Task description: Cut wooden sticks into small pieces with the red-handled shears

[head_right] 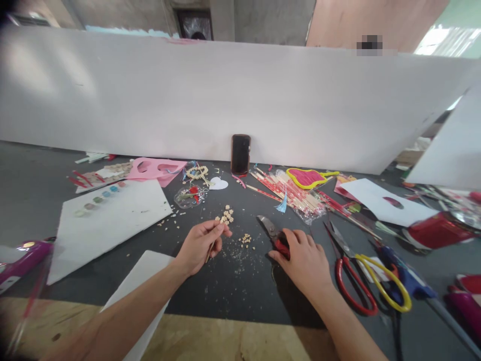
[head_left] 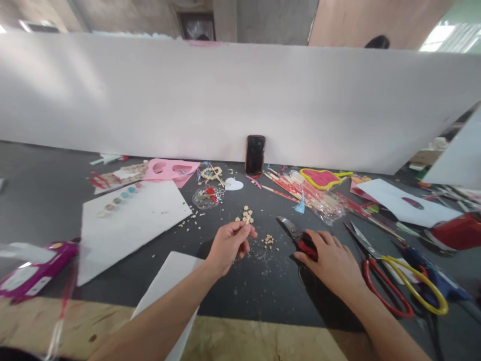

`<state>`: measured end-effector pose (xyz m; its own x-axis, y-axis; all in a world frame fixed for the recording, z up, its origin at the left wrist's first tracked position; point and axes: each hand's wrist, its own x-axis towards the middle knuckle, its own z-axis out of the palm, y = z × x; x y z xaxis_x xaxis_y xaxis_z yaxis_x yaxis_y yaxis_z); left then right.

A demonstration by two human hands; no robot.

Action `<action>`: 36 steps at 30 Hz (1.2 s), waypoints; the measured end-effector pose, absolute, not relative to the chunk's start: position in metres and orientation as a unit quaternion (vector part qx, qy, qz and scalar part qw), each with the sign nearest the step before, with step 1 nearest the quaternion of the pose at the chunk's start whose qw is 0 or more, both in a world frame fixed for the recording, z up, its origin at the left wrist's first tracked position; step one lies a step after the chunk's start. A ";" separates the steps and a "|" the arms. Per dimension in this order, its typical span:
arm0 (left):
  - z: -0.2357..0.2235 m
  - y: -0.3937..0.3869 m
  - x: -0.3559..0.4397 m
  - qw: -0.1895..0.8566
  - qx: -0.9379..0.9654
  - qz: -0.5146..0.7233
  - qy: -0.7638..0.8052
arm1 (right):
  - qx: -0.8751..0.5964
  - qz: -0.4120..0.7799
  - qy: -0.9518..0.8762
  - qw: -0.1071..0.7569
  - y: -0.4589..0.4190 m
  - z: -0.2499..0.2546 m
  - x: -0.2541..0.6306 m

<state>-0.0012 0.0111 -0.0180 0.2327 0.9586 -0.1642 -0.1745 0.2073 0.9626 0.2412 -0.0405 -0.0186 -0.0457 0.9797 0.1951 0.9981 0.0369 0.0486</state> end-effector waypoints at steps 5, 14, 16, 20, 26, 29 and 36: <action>-0.018 0.014 -0.003 0.645 0.434 0.440 0.449 | -0.621 -0.120 -0.772 0.060 -0.037 0.009 0.242; -0.024 0.018 -0.002 0.660 0.430 0.425 0.446 | -0.620 -0.095 -0.779 0.026 0.129 0.043 0.256; -0.025 0.020 -0.003 0.665 0.423 0.418 0.452 | -0.638 -0.094 -0.764 0.015 0.173 0.033 0.257; -0.025 0.023 -0.003 0.678 0.421 0.384 0.465 | -0.657 -0.086 -0.749 -0.018 0.242 0.010 0.258; -0.021 0.027 -0.001 0.693 0.403 0.338 0.493 | -0.655 -0.093 -0.749 -0.032 0.296 -0.008 0.263; -0.021 0.029 -0.001 0.699 0.396 0.319 0.503 | -0.655 -0.104 -0.748 -0.018 0.308 -0.011 0.267; -0.027 0.028 -0.001 0.705 0.395 0.301 0.506 | -0.671 -0.099 -0.735 0.001 0.324 -0.024 0.267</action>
<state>-0.0006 0.0284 -0.0273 0.3066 0.8240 -0.4765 -0.0249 0.5074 0.8614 0.2673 0.3242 -0.0238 -0.1008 0.9858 0.1340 0.9861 0.0811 0.1452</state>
